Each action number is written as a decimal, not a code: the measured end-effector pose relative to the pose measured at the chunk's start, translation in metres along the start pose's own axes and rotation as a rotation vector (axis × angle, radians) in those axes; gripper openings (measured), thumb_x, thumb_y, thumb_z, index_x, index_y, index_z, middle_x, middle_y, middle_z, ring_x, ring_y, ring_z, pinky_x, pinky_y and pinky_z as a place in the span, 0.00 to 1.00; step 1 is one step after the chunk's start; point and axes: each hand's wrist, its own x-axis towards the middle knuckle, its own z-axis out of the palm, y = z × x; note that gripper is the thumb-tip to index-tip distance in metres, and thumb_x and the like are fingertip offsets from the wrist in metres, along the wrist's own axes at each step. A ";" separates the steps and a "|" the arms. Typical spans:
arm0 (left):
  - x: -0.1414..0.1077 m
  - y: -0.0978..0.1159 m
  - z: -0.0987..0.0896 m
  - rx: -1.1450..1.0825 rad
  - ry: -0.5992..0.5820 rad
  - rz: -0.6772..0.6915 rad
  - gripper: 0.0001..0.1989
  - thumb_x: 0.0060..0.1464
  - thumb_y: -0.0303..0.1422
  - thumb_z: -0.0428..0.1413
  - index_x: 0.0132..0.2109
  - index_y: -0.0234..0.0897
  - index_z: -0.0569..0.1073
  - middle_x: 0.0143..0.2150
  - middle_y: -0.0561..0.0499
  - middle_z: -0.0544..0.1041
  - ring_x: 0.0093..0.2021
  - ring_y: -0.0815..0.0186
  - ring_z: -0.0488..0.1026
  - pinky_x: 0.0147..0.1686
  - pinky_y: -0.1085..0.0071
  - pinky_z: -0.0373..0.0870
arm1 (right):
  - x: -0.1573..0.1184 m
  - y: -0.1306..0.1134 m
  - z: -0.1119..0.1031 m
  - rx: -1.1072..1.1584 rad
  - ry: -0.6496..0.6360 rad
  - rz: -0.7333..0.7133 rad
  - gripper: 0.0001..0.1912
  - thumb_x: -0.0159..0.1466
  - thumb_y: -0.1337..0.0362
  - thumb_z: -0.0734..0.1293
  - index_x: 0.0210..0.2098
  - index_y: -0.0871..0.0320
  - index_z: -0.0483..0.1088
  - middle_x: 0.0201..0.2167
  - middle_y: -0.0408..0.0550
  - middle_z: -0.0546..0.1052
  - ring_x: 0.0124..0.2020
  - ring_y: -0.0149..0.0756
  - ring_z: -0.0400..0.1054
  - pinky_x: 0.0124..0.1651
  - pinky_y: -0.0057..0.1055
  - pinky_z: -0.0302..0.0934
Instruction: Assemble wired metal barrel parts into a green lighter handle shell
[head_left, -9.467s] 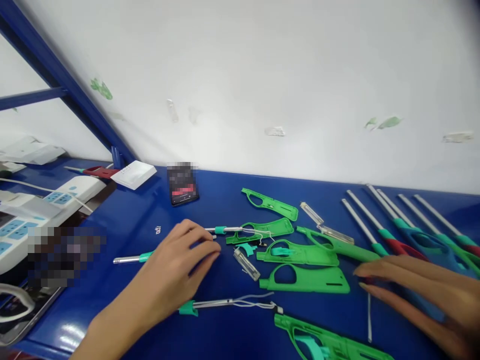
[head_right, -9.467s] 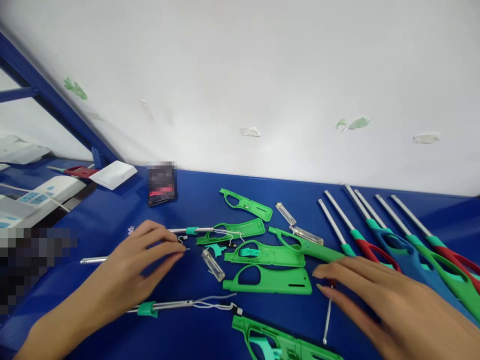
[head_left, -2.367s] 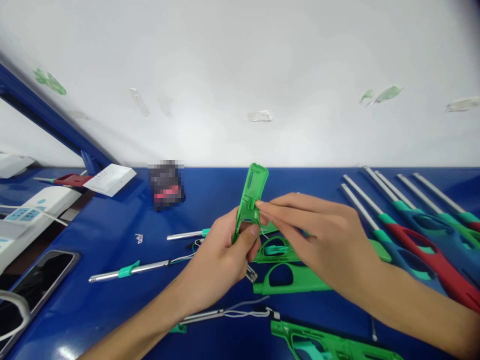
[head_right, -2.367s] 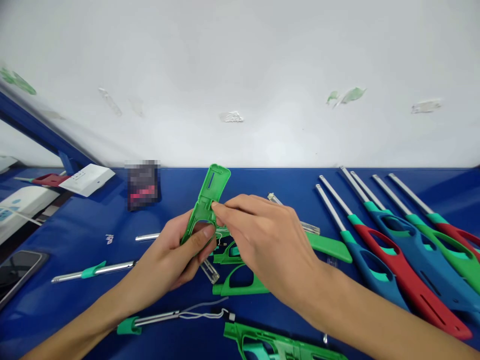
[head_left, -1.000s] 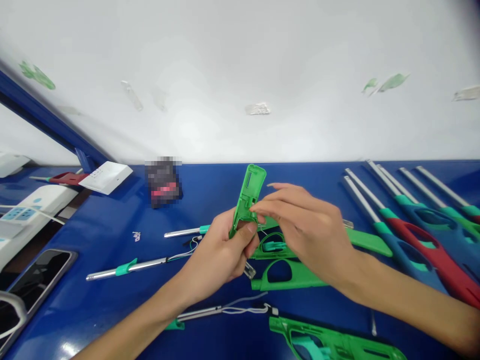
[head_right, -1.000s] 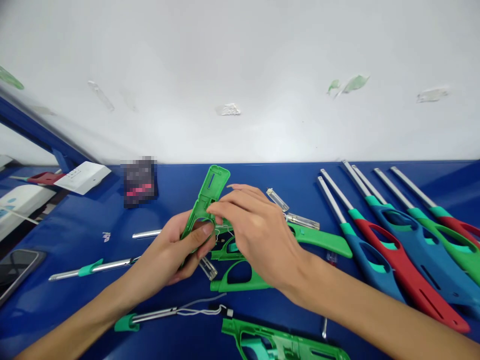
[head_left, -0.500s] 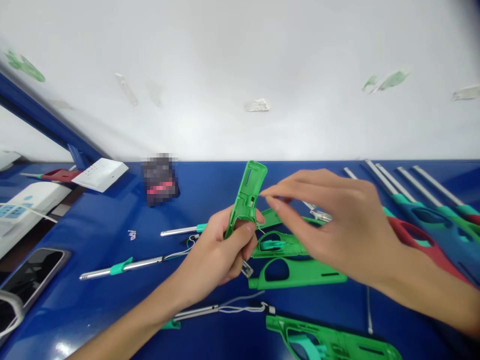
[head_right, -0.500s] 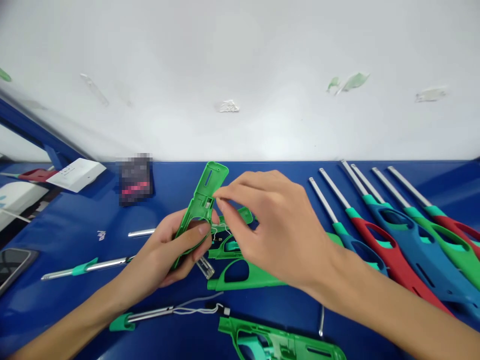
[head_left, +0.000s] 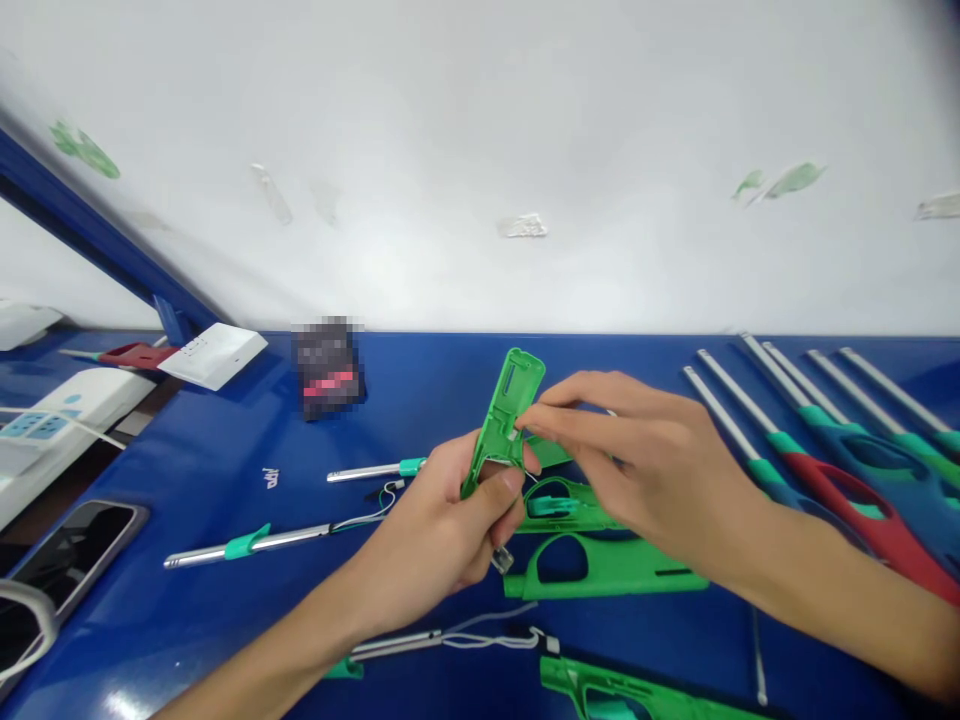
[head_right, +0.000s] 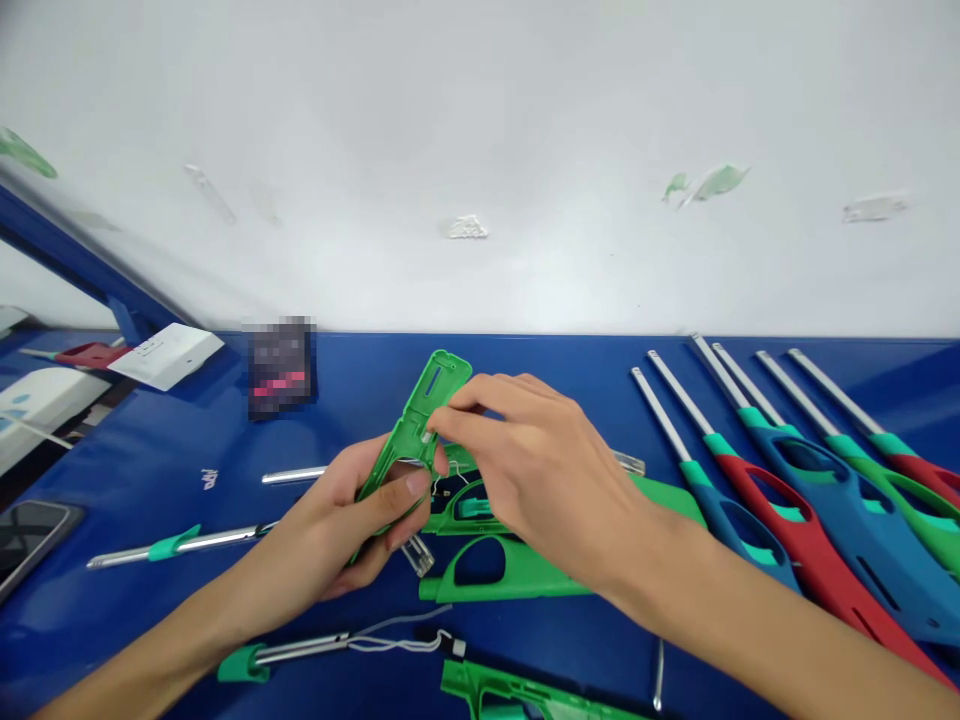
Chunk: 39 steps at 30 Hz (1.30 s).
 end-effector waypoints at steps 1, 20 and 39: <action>0.000 0.000 0.000 -0.006 -0.007 -0.008 0.11 0.71 0.42 0.56 0.46 0.41 0.65 0.26 0.63 0.66 0.14 0.80 0.50 0.12 0.83 0.46 | 0.000 0.001 0.001 0.032 0.000 0.014 0.18 0.75 0.77 0.61 0.44 0.54 0.81 0.43 0.49 0.85 0.36 0.37 0.78 0.38 0.36 0.73; 0.003 -0.003 -0.008 -0.052 0.005 0.017 0.09 0.71 0.36 0.55 0.40 0.38 0.68 0.27 0.61 0.68 0.13 0.83 0.50 0.12 0.84 0.46 | 0.003 -0.005 0.005 0.148 0.018 0.184 0.04 0.73 0.69 0.73 0.45 0.55 0.81 0.39 0.43 0.87 0.36 0.35 0.82 0.40 0.31 0.75; 0.005 -0.001 -0.012 -0.054 -0.119 0.012 0.02 0.67 0.27 0.53 0.44 0.38 0.68 0.33 0.57 0.74 0.15 0.82 0.58 0.14 0.83 0.51 | -0.008 0.003 0.009 -0.153 -0.018 -0.047 0.05 0.77 0.69 0.68 0.47 0.56 0.77 0.43 0.46 0.85 0.37 0.38 0.81 0.37 0.36 0.68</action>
